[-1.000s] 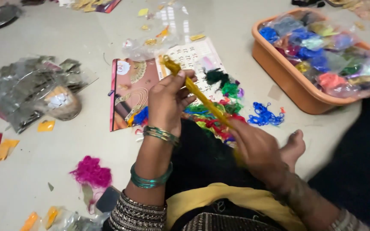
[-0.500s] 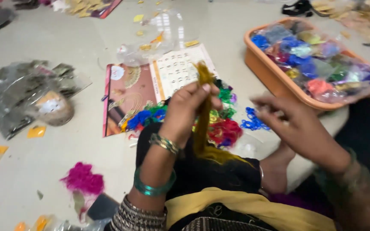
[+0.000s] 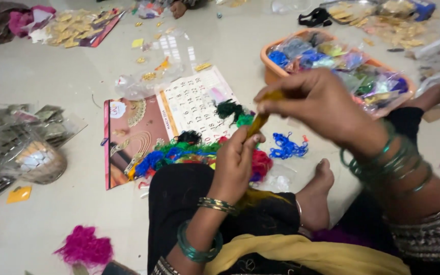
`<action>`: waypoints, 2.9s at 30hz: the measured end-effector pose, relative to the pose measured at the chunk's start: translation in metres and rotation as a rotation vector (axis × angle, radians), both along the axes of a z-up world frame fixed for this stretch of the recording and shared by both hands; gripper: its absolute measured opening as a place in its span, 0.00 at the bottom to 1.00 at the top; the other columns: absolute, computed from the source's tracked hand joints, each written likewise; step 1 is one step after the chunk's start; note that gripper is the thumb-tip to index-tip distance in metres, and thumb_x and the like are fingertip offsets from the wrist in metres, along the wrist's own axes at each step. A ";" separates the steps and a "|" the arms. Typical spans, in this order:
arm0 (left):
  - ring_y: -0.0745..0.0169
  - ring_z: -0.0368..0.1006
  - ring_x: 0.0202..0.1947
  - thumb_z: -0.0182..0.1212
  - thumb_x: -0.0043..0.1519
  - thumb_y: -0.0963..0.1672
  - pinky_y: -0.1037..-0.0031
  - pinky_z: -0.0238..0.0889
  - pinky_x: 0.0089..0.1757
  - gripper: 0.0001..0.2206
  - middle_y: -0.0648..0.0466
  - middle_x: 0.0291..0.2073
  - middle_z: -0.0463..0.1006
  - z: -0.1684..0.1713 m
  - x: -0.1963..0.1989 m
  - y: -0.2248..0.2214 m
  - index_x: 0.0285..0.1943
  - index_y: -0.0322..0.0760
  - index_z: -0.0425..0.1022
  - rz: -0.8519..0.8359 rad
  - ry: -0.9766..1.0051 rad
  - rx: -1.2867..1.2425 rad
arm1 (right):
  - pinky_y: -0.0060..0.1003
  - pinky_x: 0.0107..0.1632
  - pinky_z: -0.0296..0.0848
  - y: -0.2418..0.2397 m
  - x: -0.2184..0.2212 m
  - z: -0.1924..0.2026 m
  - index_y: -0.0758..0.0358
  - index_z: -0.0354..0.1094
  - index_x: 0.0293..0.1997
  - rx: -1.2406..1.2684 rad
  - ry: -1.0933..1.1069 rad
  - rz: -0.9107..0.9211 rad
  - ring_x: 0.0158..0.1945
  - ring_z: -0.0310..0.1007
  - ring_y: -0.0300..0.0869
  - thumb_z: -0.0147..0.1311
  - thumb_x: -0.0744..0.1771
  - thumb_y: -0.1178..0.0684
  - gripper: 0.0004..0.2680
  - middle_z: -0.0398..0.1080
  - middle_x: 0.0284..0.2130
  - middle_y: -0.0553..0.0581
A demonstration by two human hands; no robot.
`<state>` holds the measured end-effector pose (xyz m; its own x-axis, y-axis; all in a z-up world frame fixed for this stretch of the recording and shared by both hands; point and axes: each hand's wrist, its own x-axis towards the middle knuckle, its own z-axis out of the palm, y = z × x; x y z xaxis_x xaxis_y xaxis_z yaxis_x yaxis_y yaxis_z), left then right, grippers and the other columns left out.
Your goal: The person braids multiple strands of colored thread by hand while sitting on the floor, handling yellow, green, and blue strands from a pile.
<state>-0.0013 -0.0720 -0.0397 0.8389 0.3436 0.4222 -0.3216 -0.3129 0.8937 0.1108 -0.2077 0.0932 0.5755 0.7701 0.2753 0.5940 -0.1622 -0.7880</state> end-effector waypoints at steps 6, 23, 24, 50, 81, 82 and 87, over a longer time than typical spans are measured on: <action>0.58 0.75 0.37 0.56 0.67 0.43 0.67 0.68 0.40 0.09 0.45 0.37 0.79 -0.107 0.042 -0.008 0.52 0.34 0.74 0.068 0.088 0.067 | 0.29 0.42 0.82 -0.013 0.041 0.034 0.64 0.78 0.45 0.060 -0.117 -0.096 0.37 0.81 0.35 0.62 0.65 0.59 0.06 0.80 0.35 0.53; 0.58 0.65 0.21 0.49 0.74 0.42 0.66 0.68 0.29 0.10 0.48 0.25 0.68 -0.024 0.120 -0.033 0.57 0.28 0.70 -0.270 -0.068 -0.680 | 0.29 0.36 0.81 0.008 0.050 0.016 0.64 0.80 0.40 -0.112 -0.156 -0.128 0.29 0.81 0.35 0.65 0.62 0.56 0.06 0.81 0.29 0.55; 0.58 0.67 0.22 0.47 0.74 0.43 0.65 0.66 0.29 0.09 0.48 0.25 0.69 -0.019 0.111 -0.042 0.52 0.30 0.71 -0.101 -0.053 -0.440 | 0.30 0.35 0.80 0.006 0.052 0.019 0.63 0.80 0.40 -0.123 -0.229 -0.173 0.29 0.81 0.36 0.66 0.63 0.56 0.06 0.81 0.29 0.55; 0.30 0.62 0.27 0.47 0.77 0.42 0.43 0.63 0.35 0.12 0.24 0.31 0.62 -0.026 0.104 -0.020 0.62 0.29 0.73 -0.124 0.361 -0.399 | 0.36 0.32 0.74 0.013 0.077 -0.025 0.64 0.80 0.38 -0.081 -0.457 -0.182 0.26 0.77 0.40 0.68 0.62 0.54 0.07 0.78 0.27 0.58; 0.50 0.81 0.38 0.47 0.70 0.41 0.62 0.72 0.38 0.08 0.46 0.35 0.82 -0.118 0.105 -0.034 0.46 0.33 0.72 0.110 0.066 0.027 | 0.35 0.34 0.75 -0.018 0.053 0.023 0.64 0.80 0.45 -0.249 -0.595 -0.187 0.28 0.78 0.40 0.66 0.65 0.55 0.08 0.78 0.29 0.61; 0.45 0.79 0.38 0.47 0.69 0.41 0.58 0.70 0.38 0.07 0.44 0.36 0.81 -0.138 0.102 -0.032 0.47 0.33 0.71 0.141 0.121 0.080 | 0.33 0.35 0.76 -0.022 0.054 0.026 0.64 0.80 0.46 -0.232 -0.621 -0.196 0.29 0.79 0.38 0.66 0.66 0.54 0.08 0.79 0.31 0.60; 0.42 0.78 0.41 0.60 0.65 0.44 0.54 0.69 0.44 0.07 0.42 0.38 0.82 -0.223 0.104 -0.019 0.47 0.39 0.79 0.125 0.333 0.210 | 0.34 0.34 0.76 -0.030 0.061 0.026 0.65 0.79 0.48 -0.228 -0.645 -0.208 0.29 0.78 0.40 0.66 0.66 0.54 0.09 0.78 0.32 0.62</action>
<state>0.1024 -0.0905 -0.2624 0.8986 0.3870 0.2065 0.0264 -0.5177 0.8552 0.1717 -0.2372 0.1188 0.4935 0.7411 0.4553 0.8690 -0.4418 -0.2229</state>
